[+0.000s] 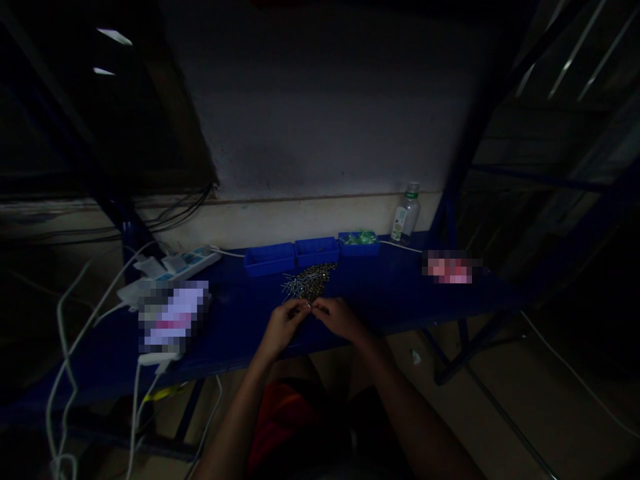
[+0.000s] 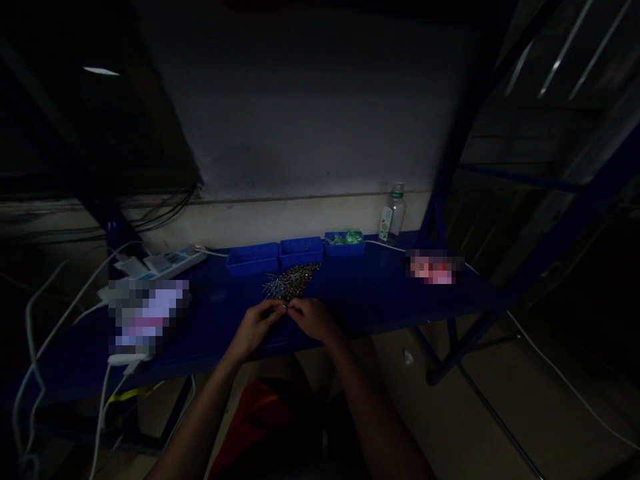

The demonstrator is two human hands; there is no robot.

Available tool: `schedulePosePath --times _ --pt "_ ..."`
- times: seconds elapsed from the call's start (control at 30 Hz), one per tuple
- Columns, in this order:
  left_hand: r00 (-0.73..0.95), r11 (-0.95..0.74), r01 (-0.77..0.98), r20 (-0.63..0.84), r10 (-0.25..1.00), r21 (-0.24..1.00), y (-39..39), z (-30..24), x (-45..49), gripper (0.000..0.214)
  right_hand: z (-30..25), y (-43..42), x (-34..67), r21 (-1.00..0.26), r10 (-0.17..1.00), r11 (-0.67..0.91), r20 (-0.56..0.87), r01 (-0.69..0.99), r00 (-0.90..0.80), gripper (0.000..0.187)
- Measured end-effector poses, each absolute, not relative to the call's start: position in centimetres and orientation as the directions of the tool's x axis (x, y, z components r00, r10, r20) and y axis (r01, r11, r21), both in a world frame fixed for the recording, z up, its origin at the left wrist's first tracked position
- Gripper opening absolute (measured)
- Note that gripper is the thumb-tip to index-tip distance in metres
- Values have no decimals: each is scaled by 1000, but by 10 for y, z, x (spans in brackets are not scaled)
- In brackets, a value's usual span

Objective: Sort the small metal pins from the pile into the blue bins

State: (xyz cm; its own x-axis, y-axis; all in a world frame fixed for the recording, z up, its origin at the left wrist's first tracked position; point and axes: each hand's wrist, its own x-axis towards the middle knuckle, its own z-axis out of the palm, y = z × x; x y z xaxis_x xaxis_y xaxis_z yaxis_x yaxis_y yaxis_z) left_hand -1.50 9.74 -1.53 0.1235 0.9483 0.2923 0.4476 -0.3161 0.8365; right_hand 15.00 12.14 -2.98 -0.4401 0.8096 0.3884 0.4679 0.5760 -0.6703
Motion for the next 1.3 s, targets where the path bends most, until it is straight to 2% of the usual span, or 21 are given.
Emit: schedulePosePath --times 0.17,0.43,0.63,0.83,1.17,1.3 --pt "116 -331 469 314 942 819 99 -16 -15 27 -29 121 150 -675 793 599 424 432 -437 19" --pt "88 -281 402 268 959 871 97 -13 -13 30 -28 122 151 -755 849 520 404 400 -340 22" --pt "146 -341 534 313 939 774 98 -14 -15 30 -29 123 151 -752 845 527 411 395 -343 20" --pt "178 -361 549 317 932 754 99 -16 -16 29 -32 124 150 -750 843 532 426 393 -328 21" --pt "106 -277 497 260 960 822 99 -17 -15 33 -35 128 152 -821 882 466 402 330 -246 23" --pt "32 -240 443 252 967 864 99 -14 -18 33 -37 129 151 -805 872 483 404 345 -277 20"
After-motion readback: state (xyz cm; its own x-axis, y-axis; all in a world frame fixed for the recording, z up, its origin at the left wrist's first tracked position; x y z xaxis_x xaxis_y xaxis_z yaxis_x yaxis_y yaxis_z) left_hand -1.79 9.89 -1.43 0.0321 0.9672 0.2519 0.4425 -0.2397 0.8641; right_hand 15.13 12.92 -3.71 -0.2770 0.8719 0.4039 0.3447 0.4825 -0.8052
